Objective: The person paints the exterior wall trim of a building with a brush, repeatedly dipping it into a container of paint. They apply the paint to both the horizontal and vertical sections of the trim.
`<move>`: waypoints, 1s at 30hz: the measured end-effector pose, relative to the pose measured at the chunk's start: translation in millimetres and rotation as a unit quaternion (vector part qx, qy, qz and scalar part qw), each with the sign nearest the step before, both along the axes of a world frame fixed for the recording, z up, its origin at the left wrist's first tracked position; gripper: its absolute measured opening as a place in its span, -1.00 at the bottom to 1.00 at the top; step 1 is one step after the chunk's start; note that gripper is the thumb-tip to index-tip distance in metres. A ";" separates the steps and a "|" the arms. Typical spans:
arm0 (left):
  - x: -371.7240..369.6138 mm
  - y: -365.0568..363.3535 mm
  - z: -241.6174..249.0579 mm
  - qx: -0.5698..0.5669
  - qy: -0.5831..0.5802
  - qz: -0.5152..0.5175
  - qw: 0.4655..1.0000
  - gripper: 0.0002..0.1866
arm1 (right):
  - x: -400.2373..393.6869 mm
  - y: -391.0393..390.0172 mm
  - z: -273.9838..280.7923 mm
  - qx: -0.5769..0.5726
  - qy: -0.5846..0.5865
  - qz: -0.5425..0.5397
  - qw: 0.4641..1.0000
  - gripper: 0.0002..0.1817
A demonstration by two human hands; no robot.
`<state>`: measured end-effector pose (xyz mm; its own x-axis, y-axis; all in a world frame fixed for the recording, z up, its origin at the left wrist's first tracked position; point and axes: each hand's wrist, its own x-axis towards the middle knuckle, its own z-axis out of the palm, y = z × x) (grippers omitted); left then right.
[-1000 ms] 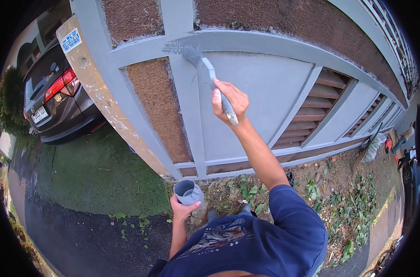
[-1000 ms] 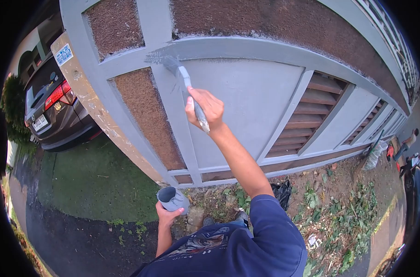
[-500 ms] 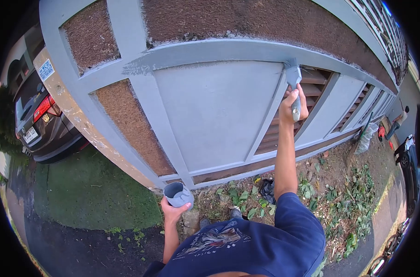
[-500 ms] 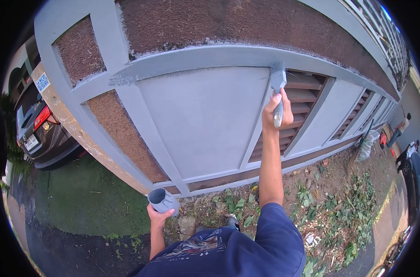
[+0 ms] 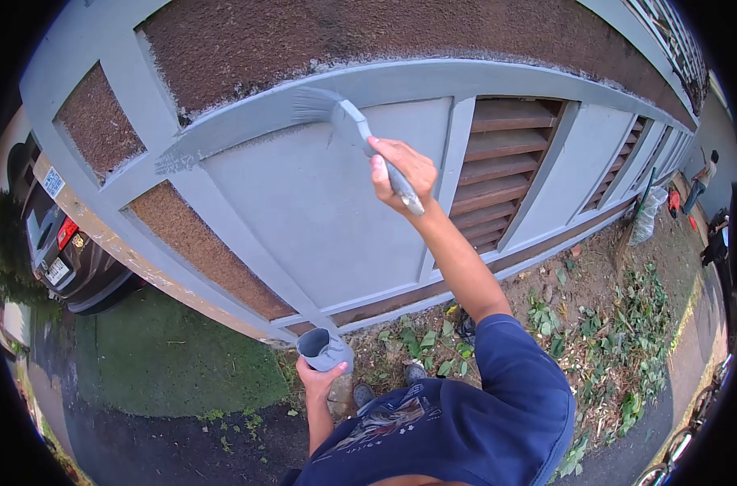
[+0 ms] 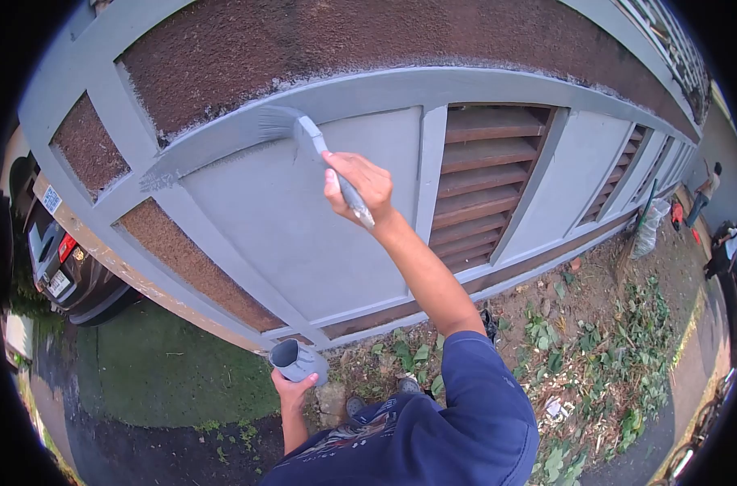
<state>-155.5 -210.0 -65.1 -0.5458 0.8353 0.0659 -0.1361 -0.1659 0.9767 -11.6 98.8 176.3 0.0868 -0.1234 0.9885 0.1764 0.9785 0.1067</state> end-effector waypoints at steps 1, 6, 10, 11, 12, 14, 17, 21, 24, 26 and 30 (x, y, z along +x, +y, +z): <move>3.5 4.9 -0.2 0.000 0.000 -0.002 1.000 -0.22 | 29.2 11.8 1.4 0.004 0.000 -0.026 1.000 -0.77; 21.8 33.4 8.2 0.015 0.030 -0.004 0.999 -0.24 | 170.4 50.8 4.8 -0.086 0.059 -0.177 0.979 -0.79; 44.3 48.0 11.4 0.008 0.030 0.006 1.000 -0.24 | 249.9 92.4 3.1 -0.163 0.212 -0.247 0.931 -0.73; 48.6 52.1 14.6 0.012 0.041 -0.008 0.999 -0.24 | 259.6 98.7 1.6 -0.188 0.236 -0.251 0.920 -0.72; 52.5 57.2 18.5 0.017 0.054 -0.022 0.998 -0.24 | 258.6 102.8 0.1 -0.187 0.237 -0.249 0.920 -0.72; 65.1 64.4 26.9 0.018 0.049 -0.028 0.998 -0.24 | 238.3 103.8 -6.4 -0.135 0.256 -0.225 0.931 -0.75; 82.5 70.2 27.6 0.011 0.048 -0.043 0.998 -0.22 | 165.5 75.6 -7.6 -0.064 0.178 -0.164 0.968 -0.78; 97.7 76.5 28.8 0.006 0.054 -0.076 0.996 -0.13 | 85.6 30.4 6.4 0.008 0.055 0.015 0.998 -0.74; 105.4 80.6 28.4 0.000 0.061 -0.073 0.995 -0.14 | 93.4 32.3 11.5 0.047 -0.004 0.019 0.999 -0.72; 105.5 82.2 27.8 -0.002 0.073 -0.080 0.994 -0.15 | 124.6 51.4 18.2 0.059 -0.024 -0.007 0.998 -0.70; 104.1 86.2 29.1 -0.002 0.095 -0.089 0.991 -0.16 | 229.4 92.2 15.1 -0.025 0.014 -0.082 0.996 -0.77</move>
